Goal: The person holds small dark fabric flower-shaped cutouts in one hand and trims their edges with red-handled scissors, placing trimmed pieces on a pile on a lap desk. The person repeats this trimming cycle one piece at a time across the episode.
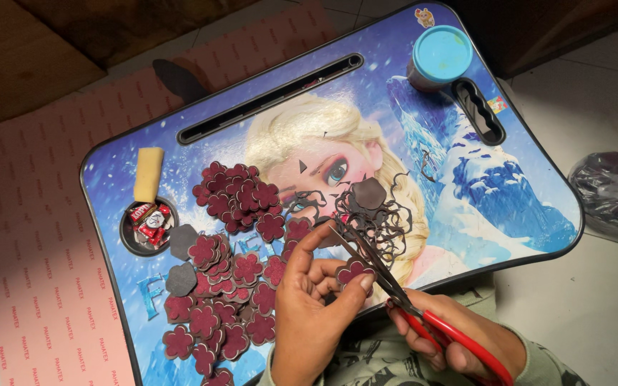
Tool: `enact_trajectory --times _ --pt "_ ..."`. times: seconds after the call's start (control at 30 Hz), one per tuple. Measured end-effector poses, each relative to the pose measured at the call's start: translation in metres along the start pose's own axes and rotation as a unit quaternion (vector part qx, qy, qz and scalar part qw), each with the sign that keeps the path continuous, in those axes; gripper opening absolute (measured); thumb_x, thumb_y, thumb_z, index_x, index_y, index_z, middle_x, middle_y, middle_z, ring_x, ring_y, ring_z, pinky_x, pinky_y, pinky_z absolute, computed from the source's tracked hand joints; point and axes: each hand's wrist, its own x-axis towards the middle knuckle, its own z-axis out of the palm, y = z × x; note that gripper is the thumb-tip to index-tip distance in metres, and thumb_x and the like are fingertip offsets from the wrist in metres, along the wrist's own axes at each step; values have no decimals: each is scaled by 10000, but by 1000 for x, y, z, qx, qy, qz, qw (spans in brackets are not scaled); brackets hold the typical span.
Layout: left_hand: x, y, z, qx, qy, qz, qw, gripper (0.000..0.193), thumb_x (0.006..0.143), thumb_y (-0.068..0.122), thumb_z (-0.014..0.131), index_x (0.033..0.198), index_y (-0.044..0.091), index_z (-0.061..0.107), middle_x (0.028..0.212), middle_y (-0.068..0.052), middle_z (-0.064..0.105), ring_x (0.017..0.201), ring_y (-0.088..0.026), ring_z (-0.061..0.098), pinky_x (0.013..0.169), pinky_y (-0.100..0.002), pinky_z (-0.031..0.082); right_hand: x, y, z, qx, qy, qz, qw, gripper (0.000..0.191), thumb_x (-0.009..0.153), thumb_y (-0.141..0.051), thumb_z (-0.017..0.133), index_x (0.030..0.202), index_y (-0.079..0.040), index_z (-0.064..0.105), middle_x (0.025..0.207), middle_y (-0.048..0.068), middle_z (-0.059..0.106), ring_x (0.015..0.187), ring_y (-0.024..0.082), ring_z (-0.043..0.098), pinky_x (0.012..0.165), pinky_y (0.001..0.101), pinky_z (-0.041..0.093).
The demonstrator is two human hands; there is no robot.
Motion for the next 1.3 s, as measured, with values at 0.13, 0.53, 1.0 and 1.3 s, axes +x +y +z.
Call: enact_trajectory --times 0.13,0.53,1.0,1.3 --pt "0 2 -1 -9 -5 -1 1000 764 786 -40 775 1478 27 458 876 -69 740 726 -72 665 651 -223 574 0 0 -2 -12 -14 11 1000 1237 682 -947 602 1369 70 448 752 29 498 543 90 445 469 246 383" --pt "0 6 -3 6 -3 10 1000 780 790 -43 764 1494 22 435 879 -89 744 760 -103 705 677 -241 596 1 7 -7 -54 -16 5 998 1237 657 -986 544 1308 65 495 734 13 515 534 78 463 449 234 385" --pt "1 5 -8 26 1 28 999 768 793 -45 760 1489 3 439 889 -96 748 794 -118 738 688 -226 569 4 4 -10 -85 -10 26 996 1140 577 -1054 476 985 7 573 580 -52 456 473 49 412 428 211 307" --pt "2 4 -11 33 6 34 999 773 791 -52 766 1488 -12 433 890 -98 747 783 -119 742 640 -211 560 2 10 -11 -25 -11 47 999 1124 542 -1022 578 973 16 556 642 -40 461 524 34 403 455 201 301"
